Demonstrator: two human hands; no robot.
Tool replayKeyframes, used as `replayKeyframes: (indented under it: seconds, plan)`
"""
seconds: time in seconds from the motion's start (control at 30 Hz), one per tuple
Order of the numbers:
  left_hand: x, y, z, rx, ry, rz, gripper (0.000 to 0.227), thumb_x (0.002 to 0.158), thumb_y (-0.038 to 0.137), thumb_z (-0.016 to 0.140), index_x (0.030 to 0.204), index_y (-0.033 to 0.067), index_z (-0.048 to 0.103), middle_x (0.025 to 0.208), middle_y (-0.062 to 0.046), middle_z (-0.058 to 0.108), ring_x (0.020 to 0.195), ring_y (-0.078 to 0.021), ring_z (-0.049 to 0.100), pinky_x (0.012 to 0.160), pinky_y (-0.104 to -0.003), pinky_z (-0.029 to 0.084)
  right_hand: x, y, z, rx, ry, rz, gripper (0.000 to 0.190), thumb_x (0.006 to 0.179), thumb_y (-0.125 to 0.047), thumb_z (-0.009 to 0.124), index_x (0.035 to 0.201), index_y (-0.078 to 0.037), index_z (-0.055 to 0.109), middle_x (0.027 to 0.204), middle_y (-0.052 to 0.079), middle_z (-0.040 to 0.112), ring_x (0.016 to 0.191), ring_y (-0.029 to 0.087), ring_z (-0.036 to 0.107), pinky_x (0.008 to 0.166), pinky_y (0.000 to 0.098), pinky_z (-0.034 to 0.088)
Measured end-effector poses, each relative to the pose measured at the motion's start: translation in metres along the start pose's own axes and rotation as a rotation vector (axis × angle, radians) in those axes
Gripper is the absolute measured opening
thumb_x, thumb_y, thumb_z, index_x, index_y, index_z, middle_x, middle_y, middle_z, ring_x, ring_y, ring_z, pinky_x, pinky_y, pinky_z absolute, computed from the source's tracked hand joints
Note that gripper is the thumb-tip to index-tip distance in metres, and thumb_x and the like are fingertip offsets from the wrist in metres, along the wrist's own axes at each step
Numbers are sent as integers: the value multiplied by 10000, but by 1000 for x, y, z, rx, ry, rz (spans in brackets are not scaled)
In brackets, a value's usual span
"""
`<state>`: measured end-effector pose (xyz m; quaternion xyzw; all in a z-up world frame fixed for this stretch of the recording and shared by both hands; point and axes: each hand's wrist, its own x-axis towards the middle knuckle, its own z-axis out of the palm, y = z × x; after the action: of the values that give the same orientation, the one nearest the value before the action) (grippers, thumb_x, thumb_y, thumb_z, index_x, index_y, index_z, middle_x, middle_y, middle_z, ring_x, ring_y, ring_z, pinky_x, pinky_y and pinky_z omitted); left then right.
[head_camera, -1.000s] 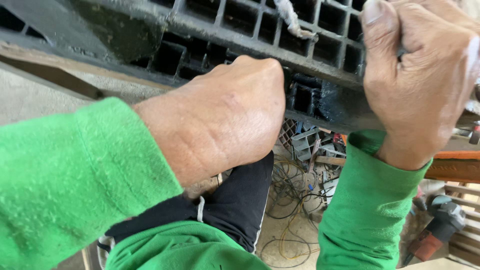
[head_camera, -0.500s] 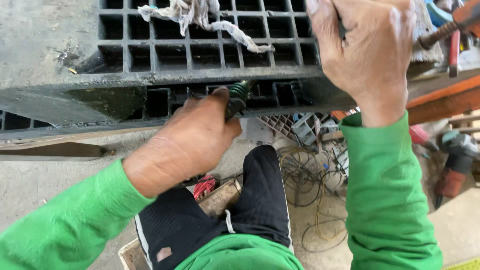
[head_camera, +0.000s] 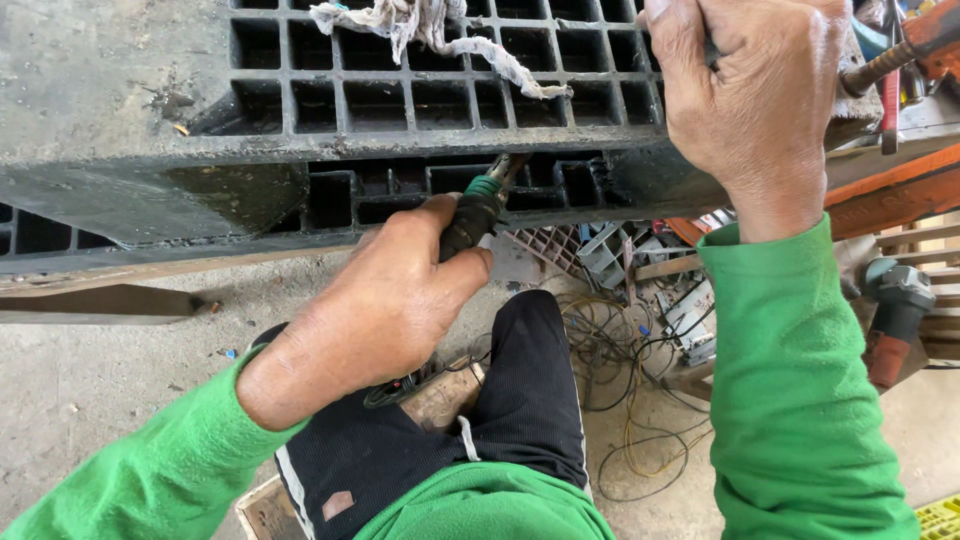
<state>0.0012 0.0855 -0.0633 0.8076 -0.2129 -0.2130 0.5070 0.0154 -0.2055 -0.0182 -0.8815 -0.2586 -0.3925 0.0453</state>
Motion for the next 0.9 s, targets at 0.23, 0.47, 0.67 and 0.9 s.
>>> replayKeyframes:
  seconds: [0.23, 0.47, 0.67, 0.9]
  plan:
    - [3, 2, 6, 61, -32, 90, 232, 893, 214, 576, 935, -14, 581, 735, -258, 639, 731, -467, 662, 639, -518, 492, 0, 2, 3, 52, -10, 19, 205, 1096, 17, 567, 996, 28, 746, 844, 94, 709, 744, 210, 655, 700, 324, 470]
    - [5, 8, 8, 83, -45, -45, 247, 875, 221, 585, 977, -3, 578, 709, -249, 658, 717, -449, 680, 623, -532, 507, 0, 4, 2, 5, -5, 19, 217, 1128, -10, 600, 976, 32, 749, 797, 101, 688, 685, 215, 635, 664, 328, 455]
    - [3, 26, 13, 541, -34, 172, 284, 944, 167, 572, 1118, -55, 533, 957, -343, 682, 802, -454, 713, 711, -515, 593, -6, 6, 3, 40, 16, 16, 224, 1143, -25, 570, 996, 13, 735, 831, 86, 691, 714, 203, 643, 702, 330, 453]
    - [11, 61, 10, 612, -5, -27, 178, 855, 120, 620, 841, -37, 704, 935, -308, 700, 837, -478, 720, 706, -521, 609, -15, 12, 8, -52, -12, 45, 266, 1144, -112, 585, 902, -12, 633, 766, 78, 572, 683, 223, 551, 665, 338, 383]
